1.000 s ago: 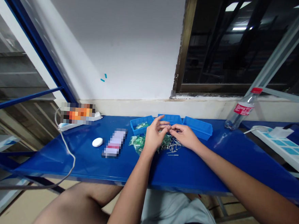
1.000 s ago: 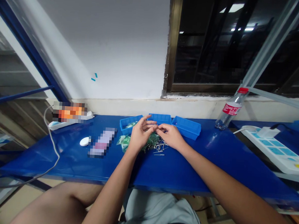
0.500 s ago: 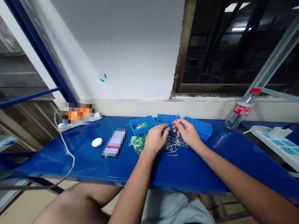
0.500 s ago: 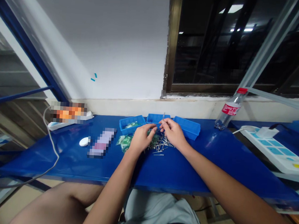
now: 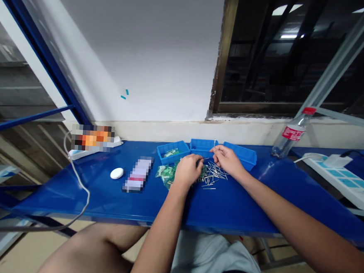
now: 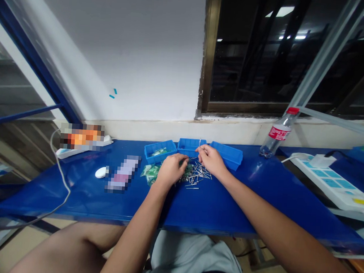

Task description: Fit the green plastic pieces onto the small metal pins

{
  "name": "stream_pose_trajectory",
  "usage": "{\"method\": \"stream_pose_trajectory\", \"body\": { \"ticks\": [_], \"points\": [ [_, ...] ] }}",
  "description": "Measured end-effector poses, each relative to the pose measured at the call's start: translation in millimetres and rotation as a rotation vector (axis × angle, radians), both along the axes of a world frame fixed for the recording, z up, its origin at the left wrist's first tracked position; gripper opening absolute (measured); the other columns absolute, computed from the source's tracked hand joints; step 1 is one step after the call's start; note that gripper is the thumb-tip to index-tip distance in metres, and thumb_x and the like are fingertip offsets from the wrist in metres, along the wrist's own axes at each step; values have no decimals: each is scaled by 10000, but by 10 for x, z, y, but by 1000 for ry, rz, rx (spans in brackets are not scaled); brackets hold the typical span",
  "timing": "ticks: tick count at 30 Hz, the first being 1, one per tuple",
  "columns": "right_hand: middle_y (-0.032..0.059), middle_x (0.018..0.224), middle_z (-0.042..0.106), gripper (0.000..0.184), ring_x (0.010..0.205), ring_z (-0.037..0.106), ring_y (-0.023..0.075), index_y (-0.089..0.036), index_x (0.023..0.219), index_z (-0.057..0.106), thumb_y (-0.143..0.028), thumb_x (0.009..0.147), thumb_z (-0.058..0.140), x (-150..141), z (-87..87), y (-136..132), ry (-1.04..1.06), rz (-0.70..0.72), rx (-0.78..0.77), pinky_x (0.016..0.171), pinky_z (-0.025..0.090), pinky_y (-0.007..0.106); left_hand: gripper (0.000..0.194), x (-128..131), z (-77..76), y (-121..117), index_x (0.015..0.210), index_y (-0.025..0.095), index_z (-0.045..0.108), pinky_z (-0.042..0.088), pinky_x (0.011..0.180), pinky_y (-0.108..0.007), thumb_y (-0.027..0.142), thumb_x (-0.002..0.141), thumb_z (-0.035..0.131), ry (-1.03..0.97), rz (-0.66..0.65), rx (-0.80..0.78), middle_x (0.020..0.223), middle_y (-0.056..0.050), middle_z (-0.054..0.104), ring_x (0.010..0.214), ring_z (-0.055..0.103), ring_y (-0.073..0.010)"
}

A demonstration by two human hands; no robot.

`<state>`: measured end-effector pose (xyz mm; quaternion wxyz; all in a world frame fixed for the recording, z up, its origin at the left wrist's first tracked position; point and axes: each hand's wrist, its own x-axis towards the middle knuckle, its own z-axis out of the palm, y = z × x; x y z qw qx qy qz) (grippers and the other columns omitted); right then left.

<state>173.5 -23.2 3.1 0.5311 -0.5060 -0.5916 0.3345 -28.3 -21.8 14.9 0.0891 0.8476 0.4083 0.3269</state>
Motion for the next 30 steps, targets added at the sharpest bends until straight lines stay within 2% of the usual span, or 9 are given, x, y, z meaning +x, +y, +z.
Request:
{"method": "stream_pose_trajectory", "body": {
  "ticks": [4, 7, 11, 13, 16, 20, 30],
  "points": [
    [-41, 544, 573, 479, 397, 496, 119, -196, 932, 673, -658, 959, 550, 45, -6, 31, -59, -59, -62, 405, 372, 240, 258, -3, 21, -11, 1132, 221, 767, 551, 952, -323, 275, 1022, 540, 56, 23, -8, 1111, -84, 789, 1036, 728, -238],
    [-2, 615, 672, 396, 440, 576, 138, -197, 900, 693, -565, 981, 571, 90, -5, 22, -194, -59, -20, 459, 446, 258, 258, -4, 25, -12, 1126, 223, 766, 551, 950, -320, 270, 1022, 534, 67, 27, -8, 1113, -81, 789, 1031, 728, -235],
    [51, 939, 807, 173, 716, 738, 205, -223, 1029, 755, -324, 976, 625, 120, -6, -10, -577, -36, 207, 733, 574, 337, 258, -7, 17, -12, 1124, 222, 765, 556, 933, -327, 264, 1021, 532, 62, 25, 8, 1107, -81, 790, 1025, 729, -243],
    [60, 1077, 808, 203, 912, 762, 246, -239, 1096, 770, -247, 983, 601, 109, -14, -9, -756, -7, 299, 869, 572, 376, 255, -8, 12, -12, 1117, 223, 765, 556, 923, -326, 257, 1019, 533, 62, 24, 14, 1098, -79, 791, 1020, 730, -244],
    [62, 1193, 790, 287, 1097, 738, 265, -253, 1193, 763, -194, 1005, 555, 65, -31, 17, -914, 45, 328, 969, 551, 386, 251, -10, 4, -8, 1106, 220, 766, 557, 914, -331, 262, 1020, 533, 67, 24, 21, 1085, -80, 792, 1011, 729, -249],
    [51, 1233, 784, 339, 1105, 740, 252, -279, 1251, 749, -162, 995, 561, 0, -29, 44, -1038, 62, 268, 953, 548, 353, 254, -12, -10, 3, 1107, 215, 764, 556, 900, -330, 277, 1025, 532, 65, 25, 27, 1079, -87, 791, 998, 729, -251],
    [30, 1068, 816, 213, 967, 751, 243, -298, 1087, 767, -194, 950, 642, 8, 15, 20, -1137, -33, 153, 780, 514, 295, 235, -8, -26, 10, 1083, 222, 767, 560, 899, -340, 263, 1015, 546, 46, 11, 31, 1071, -80, 789, 996, 729, -256]
  ]
}}
